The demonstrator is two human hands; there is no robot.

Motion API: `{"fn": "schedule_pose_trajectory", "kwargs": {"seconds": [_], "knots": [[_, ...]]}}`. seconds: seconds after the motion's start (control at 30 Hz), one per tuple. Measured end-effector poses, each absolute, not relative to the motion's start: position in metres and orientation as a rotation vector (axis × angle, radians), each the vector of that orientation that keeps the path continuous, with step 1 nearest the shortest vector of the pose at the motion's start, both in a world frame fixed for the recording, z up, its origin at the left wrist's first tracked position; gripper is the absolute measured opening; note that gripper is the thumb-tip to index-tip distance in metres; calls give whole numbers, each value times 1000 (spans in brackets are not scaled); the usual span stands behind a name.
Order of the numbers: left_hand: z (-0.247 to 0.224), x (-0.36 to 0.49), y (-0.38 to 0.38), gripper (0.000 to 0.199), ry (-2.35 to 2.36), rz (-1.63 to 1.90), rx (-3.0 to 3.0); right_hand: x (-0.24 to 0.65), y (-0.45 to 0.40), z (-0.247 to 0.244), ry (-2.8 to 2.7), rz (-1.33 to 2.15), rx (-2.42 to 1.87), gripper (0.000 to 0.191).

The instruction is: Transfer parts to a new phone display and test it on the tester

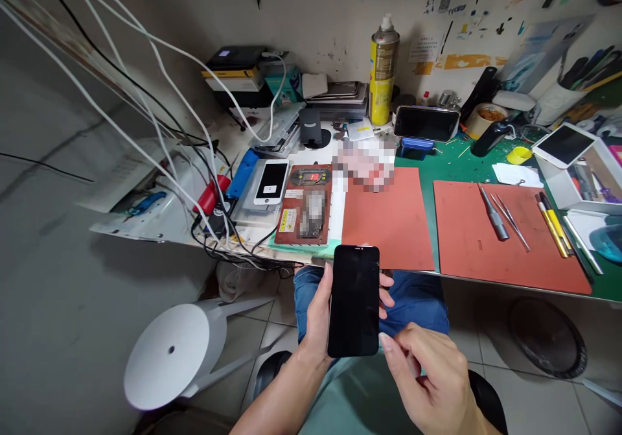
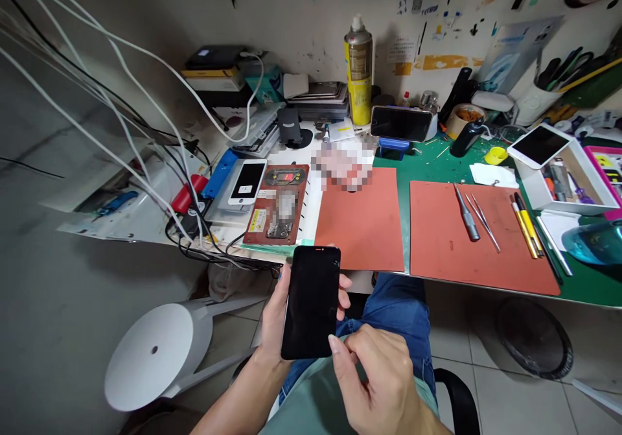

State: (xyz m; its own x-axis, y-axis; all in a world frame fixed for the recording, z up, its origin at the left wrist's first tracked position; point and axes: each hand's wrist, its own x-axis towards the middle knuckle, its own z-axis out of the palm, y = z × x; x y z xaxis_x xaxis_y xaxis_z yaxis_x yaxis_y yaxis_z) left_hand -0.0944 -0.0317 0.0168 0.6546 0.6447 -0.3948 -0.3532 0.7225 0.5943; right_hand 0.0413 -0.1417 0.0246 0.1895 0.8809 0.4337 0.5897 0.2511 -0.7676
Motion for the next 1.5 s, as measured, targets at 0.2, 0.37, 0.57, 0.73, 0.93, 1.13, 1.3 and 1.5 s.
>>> {"fn": "schedule_pose_trajectory", "kwargs": {"seconds": [0.2, 0.37, 0.57, 0.73, 0.93, 1.13, 1.3, 1.5], "knots": [[10, -74, -34, 71, 929, 788, 737, 39, -136, 23, -1427, 364, -1537, 37], [4, -75, -30, 73, 1026, 769, 820, 56, -141, 9, -1118, 665, -1676, 26], [9, -81, -23, 53, 1000, 694, 771, 79, -142, -5, -613, 1249, -1535, 45], [3, -80, -22, 46, 1011, 665, 794, 80, -138, -14, -492, 1345, -1383, 36], [0, -81, -21, 48, 1018, 661, 763, 81, -136, -11, -453, 1367, -1248, 34], [-2, -79, -19, 50, 1040, 677, 760, 83, -138, -14, -380, 1333, -1245, 32], [-4, -77, -17, 47, 1065, 695, 743, 84, -140, -19, -339, 1320, -1316, 35], [-6, -75, -15, 48, 1088, 695, 744, 85, -141, -22, -337, 1331, -1358, 35]]}}
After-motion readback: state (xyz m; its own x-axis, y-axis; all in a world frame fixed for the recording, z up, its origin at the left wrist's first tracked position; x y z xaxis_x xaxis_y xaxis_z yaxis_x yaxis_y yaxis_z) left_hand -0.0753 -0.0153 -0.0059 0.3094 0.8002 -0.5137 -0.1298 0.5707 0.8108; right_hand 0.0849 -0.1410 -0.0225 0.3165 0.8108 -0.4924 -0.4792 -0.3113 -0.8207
